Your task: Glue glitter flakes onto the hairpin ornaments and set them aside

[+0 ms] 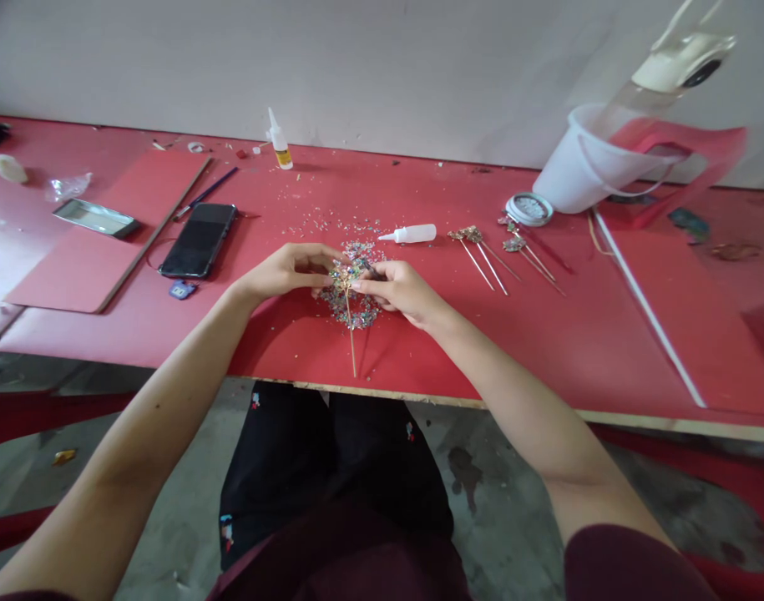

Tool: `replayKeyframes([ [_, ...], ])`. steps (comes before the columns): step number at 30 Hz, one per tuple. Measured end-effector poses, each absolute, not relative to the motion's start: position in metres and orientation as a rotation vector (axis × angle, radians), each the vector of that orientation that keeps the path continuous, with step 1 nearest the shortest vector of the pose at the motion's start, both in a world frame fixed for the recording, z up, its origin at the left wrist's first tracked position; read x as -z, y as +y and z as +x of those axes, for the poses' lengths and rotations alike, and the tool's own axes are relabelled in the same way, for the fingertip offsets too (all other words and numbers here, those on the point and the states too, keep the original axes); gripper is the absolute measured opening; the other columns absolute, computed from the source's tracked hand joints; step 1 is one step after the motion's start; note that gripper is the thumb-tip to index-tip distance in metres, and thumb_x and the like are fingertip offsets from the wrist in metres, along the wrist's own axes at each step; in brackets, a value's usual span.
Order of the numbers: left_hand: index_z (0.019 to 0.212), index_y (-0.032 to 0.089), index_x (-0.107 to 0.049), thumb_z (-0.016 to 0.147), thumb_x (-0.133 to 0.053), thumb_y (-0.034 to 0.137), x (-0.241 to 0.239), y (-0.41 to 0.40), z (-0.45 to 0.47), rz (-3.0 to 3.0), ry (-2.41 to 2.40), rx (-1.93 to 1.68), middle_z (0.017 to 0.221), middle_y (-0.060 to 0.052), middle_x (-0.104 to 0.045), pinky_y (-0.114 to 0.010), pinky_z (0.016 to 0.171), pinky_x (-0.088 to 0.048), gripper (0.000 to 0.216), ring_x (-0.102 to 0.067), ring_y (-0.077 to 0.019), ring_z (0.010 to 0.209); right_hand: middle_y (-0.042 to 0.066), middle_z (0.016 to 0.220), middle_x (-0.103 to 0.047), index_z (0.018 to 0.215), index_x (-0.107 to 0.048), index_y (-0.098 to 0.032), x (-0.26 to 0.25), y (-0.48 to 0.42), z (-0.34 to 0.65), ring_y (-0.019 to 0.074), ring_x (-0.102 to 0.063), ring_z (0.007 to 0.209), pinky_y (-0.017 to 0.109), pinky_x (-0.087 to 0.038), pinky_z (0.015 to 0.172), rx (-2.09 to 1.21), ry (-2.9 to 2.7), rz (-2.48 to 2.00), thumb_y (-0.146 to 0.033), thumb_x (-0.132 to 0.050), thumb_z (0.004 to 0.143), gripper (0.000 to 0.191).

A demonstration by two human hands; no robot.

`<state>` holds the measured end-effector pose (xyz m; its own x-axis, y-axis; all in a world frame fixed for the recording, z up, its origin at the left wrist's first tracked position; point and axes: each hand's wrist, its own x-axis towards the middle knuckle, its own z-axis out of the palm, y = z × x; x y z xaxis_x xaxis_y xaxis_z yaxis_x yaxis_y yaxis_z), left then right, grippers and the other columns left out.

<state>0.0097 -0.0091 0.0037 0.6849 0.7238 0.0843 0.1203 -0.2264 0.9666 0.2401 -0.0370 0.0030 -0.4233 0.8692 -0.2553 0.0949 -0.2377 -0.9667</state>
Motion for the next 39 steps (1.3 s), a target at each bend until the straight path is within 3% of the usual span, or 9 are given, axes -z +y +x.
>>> replayKeyframes([
  [7,0.122,0.014,-0.062,0.082,-0.066,0.025,-0.0037,-0.0104,0.0099,1.683,0.674,-0.65,0.093,-0.008,-0.069,-0.021,0.06,-0.053,0.041,-0.059,-0.008,0.061,-0.009,0.055,-0.029,0.069,-0.054,-0.017,-0.0071,-0.0365,0.243,0.0036,-0.018,0.046,0.025,-0.007,0.043,-1.848,-1.438,-1.131,-0.032,-0.078,0.072,0.028],
  [30,0.118,0.014,-0.065,0.082,-0.064,0.023,-0.0058,-0.0119,0.0115,1.713,0.716,-0.668,0.09,-0.006,-0.071,-0.021,0.06,-0.052,0.037,-0.059,-0.0078,0.059,-0.008,0.054,-0.031,0.074,-0.053,-0.018,-0.0017,-0.0388,0.2389,0.0045,-0.022,0.045,0.024,-0.012,0.043,-1.739,-1.487,-1.169,-0.034,-0.073,0.077,0.026],
  [39,0.119,0.014,-0.065,0.082,-0.064,0.022,-0.0024,-0.0096,0.0094,1.708,0.73,-0.678,0.089,-0.006,-0.07,-0.021,0.061,-0.052,0.038,-0.059,-0.0078,0.06,-0.008,0.058,-0.031,0.077,-0.054,-0.017,-0.007,-0.0373,0.2426,0.0038,-0.021,0.047,0.024,-0.008,0.044,-1.854,-1.447,-1.113,-0.031,-0.072,0.077,0.023],
])
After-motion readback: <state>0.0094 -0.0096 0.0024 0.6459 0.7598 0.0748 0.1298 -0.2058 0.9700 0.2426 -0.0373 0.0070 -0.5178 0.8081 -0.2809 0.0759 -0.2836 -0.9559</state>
